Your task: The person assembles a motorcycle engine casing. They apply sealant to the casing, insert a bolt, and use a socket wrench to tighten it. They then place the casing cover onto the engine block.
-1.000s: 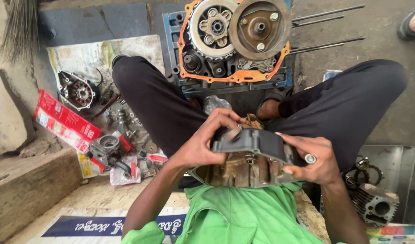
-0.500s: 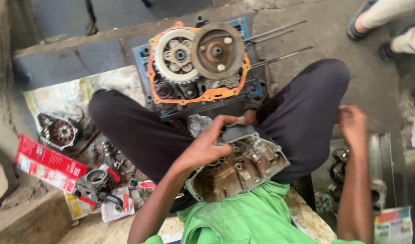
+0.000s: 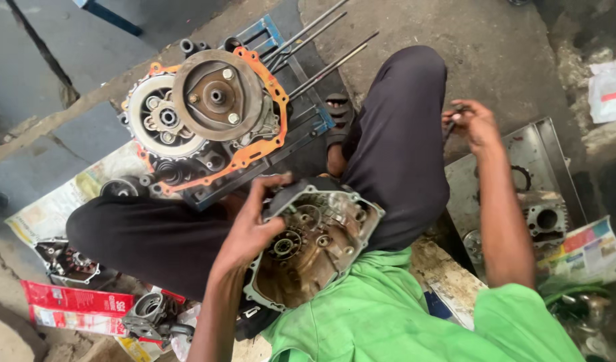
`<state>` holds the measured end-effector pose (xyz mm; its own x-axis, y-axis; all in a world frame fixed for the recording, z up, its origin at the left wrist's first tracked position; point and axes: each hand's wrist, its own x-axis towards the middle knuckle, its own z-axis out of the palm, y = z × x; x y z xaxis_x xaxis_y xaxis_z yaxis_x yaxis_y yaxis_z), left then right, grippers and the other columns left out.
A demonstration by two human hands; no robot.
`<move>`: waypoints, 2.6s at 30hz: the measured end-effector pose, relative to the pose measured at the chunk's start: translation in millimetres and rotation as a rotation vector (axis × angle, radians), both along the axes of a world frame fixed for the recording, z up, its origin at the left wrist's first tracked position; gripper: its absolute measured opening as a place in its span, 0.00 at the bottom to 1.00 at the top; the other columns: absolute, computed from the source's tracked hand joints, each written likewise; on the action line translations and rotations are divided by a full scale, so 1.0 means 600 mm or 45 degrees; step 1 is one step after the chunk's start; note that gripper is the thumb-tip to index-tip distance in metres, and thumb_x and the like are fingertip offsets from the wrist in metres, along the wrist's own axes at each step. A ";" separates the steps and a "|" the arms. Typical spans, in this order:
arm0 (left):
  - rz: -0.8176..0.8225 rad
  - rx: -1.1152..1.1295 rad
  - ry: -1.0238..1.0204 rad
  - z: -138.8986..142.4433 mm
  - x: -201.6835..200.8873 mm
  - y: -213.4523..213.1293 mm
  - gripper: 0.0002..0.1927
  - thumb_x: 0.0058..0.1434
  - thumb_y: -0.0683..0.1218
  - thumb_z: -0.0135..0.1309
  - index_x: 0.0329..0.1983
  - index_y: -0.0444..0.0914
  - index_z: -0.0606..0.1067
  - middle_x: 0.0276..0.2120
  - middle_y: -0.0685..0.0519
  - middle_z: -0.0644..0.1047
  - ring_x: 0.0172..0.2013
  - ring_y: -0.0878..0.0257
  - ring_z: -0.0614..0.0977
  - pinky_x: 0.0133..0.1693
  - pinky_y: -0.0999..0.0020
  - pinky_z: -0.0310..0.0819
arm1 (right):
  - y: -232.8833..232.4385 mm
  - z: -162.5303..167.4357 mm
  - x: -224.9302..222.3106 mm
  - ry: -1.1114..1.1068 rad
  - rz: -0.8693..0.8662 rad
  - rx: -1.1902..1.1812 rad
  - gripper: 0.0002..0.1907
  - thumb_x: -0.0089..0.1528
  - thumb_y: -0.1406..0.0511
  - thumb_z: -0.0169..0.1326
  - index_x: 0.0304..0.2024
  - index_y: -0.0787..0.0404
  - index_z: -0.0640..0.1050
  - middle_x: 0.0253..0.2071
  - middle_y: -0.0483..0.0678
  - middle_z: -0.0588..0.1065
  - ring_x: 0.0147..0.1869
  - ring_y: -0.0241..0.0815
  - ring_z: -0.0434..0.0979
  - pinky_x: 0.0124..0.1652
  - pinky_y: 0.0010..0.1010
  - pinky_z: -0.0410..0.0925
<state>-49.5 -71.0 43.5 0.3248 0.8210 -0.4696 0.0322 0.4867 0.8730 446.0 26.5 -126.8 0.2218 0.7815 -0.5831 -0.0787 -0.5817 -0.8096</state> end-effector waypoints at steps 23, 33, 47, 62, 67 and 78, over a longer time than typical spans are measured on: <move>0.562 -0.085 -0.833 -0.081 0.067 -0.049 0.33 0.60 0.57 0.66 0.53 0.33 0.62 0.45 0.50 0.73 0.46 0.61 0.81 0.51 0.67 0.75 | -0.016 0.267 -0.532 0.948 1.164 0.645 0.14 0.64 0.79 0.56 0.50 0.61 0.78 0.46 0.55 0.79 0.56 0.48 0.81 0.65 0.53 0.71; 0.471 0.493 0.741 -0.031 -0.041 -0.142 0.25 0.58 0.63 0.65 0.38 0.38 0.75 0.35 0.51 0.77 0.36 0.57 0.82 0.37 0.61 0.74 | 0.021 0.168 -0.483 1.474 1.700 0.229 0.06 0.63 0.67 0.62 0.38 0.64 0.87 0.39 0.61 0.84 0.48 0.60 0.84 0.63 0.60 0.68; 0.610 1.161 0.494 -0.044 -0.154 -0.151 0.11 0.63 0.54 0.61 0.43 0.43 0.81 0.38 0.53 0.78 0.46 0.56 0.79 0.50 0.60 0.74 | 0.035 0.173 -0.452 0.978 1.864 0.094 0.36 0.55 0.70 0.71 0.65 0.48 0.76 0.71 0.63 0.64 0.78 0.62 0.60 0.72 0.58 0.54; 2.104 -0.022 1.060 -0.401 -0.507 -0.438 0.14 0.60 0.49 0.65 0.40 0.33 0.83 0.28 0.52 0.83 0.29 0.68 0.78 0.34 0.70 0.72 | 0.040 0.209 -0.477 -0.463 2.660 -0.161 0.40 0.62 0.48 0.43 0.74 0.54 0.58 0.77 0.52 0.54 0.82 0.51 0.47 0.71 0.48 0.47; 2.060 -0.273 1.035 -0.474 -0.463 -0.454 0.13 0.58 0.50 0.66 0.38 0.35 0.83 0.28 0.50 0.83 0.28 0.65 0.81 0.35 0.67 0.74 | 0.037 0.227 -0.485 -0.417 2.686 0.089 0.36 0.61 0.50 0.49 0.69 0.55 0.65 0.77 0.53 0.57 0.81 0.53 0.51 0.70 0.49 0.50; 1.888 -0.624 1.012 -0.509 -0.378 -0.397 0.14 0.55 0.52 0.65 0.37 0.39 0.84 0.31 0.44 0.83 0.31 0.51 0.85 0.36 0.58 0.75 | 0.027 0.216 -0.449 -0.875 2.557 0.152 0.46 0.55 0.56 0.60 0.73 0.57 0.58 0.73 0.55 0.60 0.77 0.53 0.56 0.66 0.46 0.59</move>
